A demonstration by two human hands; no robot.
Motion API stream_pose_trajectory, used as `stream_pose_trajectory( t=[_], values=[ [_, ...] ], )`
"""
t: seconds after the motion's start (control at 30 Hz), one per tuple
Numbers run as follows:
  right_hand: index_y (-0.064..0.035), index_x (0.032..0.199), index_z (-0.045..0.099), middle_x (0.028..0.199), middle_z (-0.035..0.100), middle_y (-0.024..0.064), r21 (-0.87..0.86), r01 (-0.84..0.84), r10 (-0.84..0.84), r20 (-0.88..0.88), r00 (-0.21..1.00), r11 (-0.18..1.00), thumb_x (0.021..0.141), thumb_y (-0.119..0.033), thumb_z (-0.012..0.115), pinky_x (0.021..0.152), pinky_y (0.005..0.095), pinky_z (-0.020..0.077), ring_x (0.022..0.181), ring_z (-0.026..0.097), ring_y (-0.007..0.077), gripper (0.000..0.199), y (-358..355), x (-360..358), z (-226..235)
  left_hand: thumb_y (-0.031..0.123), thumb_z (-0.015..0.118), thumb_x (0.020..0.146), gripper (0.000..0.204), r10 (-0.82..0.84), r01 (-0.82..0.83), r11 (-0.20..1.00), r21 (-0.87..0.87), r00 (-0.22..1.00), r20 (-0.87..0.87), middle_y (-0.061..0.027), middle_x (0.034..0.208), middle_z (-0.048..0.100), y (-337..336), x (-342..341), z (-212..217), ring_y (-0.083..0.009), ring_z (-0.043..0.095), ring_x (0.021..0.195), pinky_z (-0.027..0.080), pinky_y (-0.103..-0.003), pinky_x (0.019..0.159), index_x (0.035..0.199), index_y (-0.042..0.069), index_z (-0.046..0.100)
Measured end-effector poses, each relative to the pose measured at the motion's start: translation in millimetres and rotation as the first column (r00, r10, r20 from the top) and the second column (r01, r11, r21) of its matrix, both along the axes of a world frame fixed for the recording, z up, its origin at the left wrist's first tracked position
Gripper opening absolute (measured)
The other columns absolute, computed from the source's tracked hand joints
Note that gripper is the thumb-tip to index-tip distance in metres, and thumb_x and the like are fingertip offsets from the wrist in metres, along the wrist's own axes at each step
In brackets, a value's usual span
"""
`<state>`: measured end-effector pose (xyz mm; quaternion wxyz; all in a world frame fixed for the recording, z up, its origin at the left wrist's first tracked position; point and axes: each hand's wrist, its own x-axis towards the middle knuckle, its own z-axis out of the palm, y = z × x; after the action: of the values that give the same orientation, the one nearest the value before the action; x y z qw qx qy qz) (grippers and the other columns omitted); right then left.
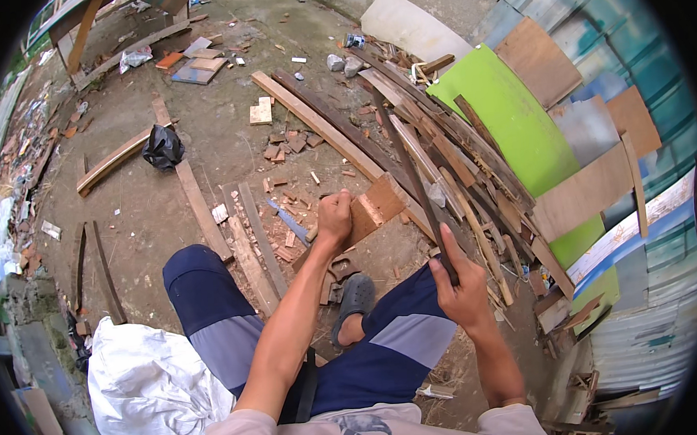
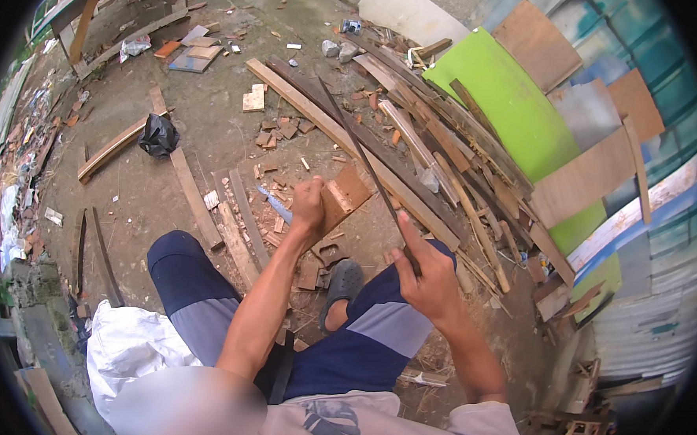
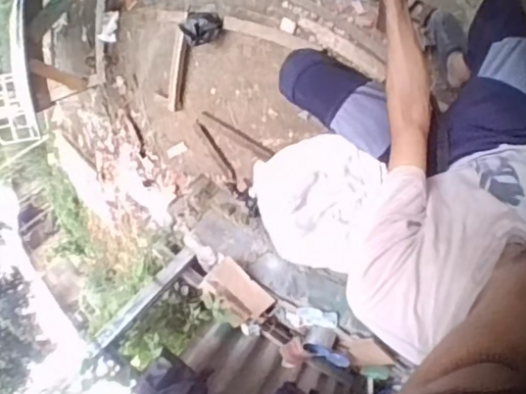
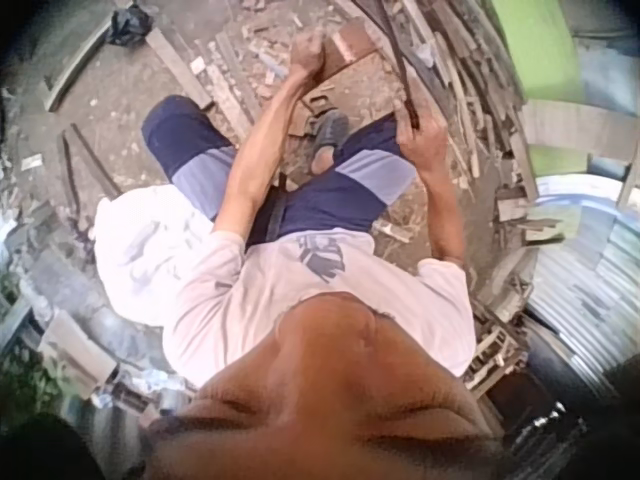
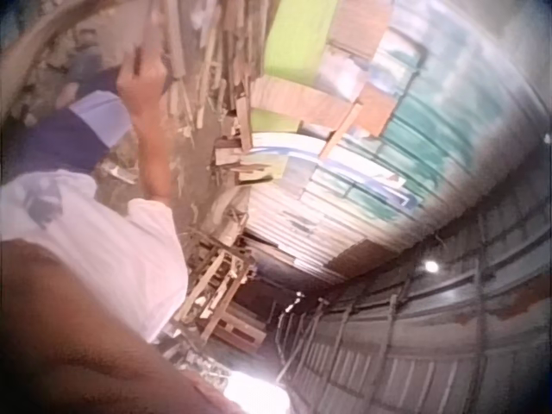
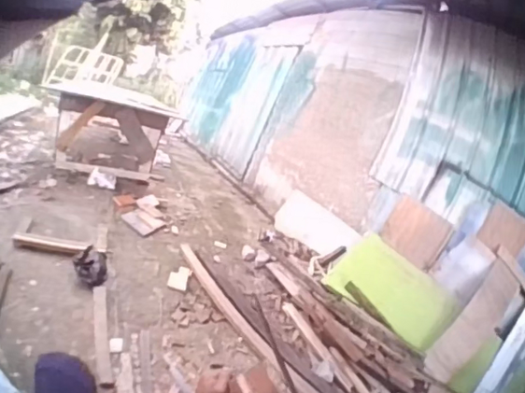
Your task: The person smooths a small wooden block with a metal file while sitting on the ground. They then assemble several wooden planks into a rectangular frame structure on the floor.
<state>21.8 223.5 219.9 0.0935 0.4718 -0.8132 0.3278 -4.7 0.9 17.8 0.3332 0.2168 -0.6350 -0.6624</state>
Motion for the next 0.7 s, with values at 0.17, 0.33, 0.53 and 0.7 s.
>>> stream_pose_trajectory(
  t=[0.17, 0.33, 0.53, 0.7],
  values=[
    [-0.0063, 0.146, 0.050, 0.103, 0.072, 0.0225, 0.350, 0.002, -0.092, 0.241, 0.966, 0.937, 0.092, -0.006, 0.065, 0.070, 0.0363, 0.0548, 0.080, 0.073, 0.0340, 0.056, 1.2, -6.1, -6.7, 0.032, 0.049, 0.098, 0.047, -0.057, 0.061, 0.993, 0.100, 0.997, -0.046, -0.0144, 0.059, 0.056, 1.8, 2.3, -1.3, -0.0171, 0.055, 0.059, 0.043, -0.038, 0.058, 0.075, -0.008, 0.062],
    [-0.0060, 0.148, 0.048, 0.109, 0.070, 0.0263, 0.101, 0.055, -0.090, 0.382, 0.920, 0.993, 0.093, -0.007, 0.065, 0.064, 0.0305, 0.0524, 0.066, 0.066, 0.0214, 0.057, 8.6, 13.7, -12.4, 0.030, 0.048, 0.098, 0.044, -0.084, 0.099, 0.986, 0.137, 0.990, -0.111, -0.0088, 0.062, 0.059, -0.3, 7.4, -14.5, -0.0153, 0.055, 0.062, 0.043, -0.036, 0.061, 0.077, -0.006, 0.064],
    [-0.0015, 0.147, 0.047, 0.120, 0.065, 0.0261, 0.062, 0.028, -0.058, 0.558, 0.828, 0.998, 0.096, -0.012, 0.064, 0.063, 0.0263, 0.0506, 0.067, 0.062, 0.0147, 0.055, 5.1, 25.4, -24.7, 0.029, 0.049, 0.098, 0.044, -0.152, 0.168, 0.977, 0.131, 0.981, -0.122, -0.0051, 0.065, 0.060, -12.3, 40.2, 2.4, -0.0143, 0.055, 0.063, 0.042, -0.032, 0.061, 0.074, -0.004, 0.064],
    [0.0027, 0.142, 0.051, 0.070, 0.058, 0.0003, -0.174, 0.198, -0.012, 0.723, 0.691, 0.965, 0.095, -0.017, 0.069, 0.058, 0.0216, 0.0447, 0.062, 0.054, 0.0049, 0.054, -19.5, 58.0, -39.6, 0.031, 0.049, 0.097, 0.043, -0.092, 0.093, 0.973, -0.212, 0.996, 0.012, -0.0057, 0.067, 0.061, -32.3, 83.5, -18.3, -0.0166, 0.056, 0.064, 0.044, -0.034, 0.060, 0.073, -0.001, 0.064]
  ],
)
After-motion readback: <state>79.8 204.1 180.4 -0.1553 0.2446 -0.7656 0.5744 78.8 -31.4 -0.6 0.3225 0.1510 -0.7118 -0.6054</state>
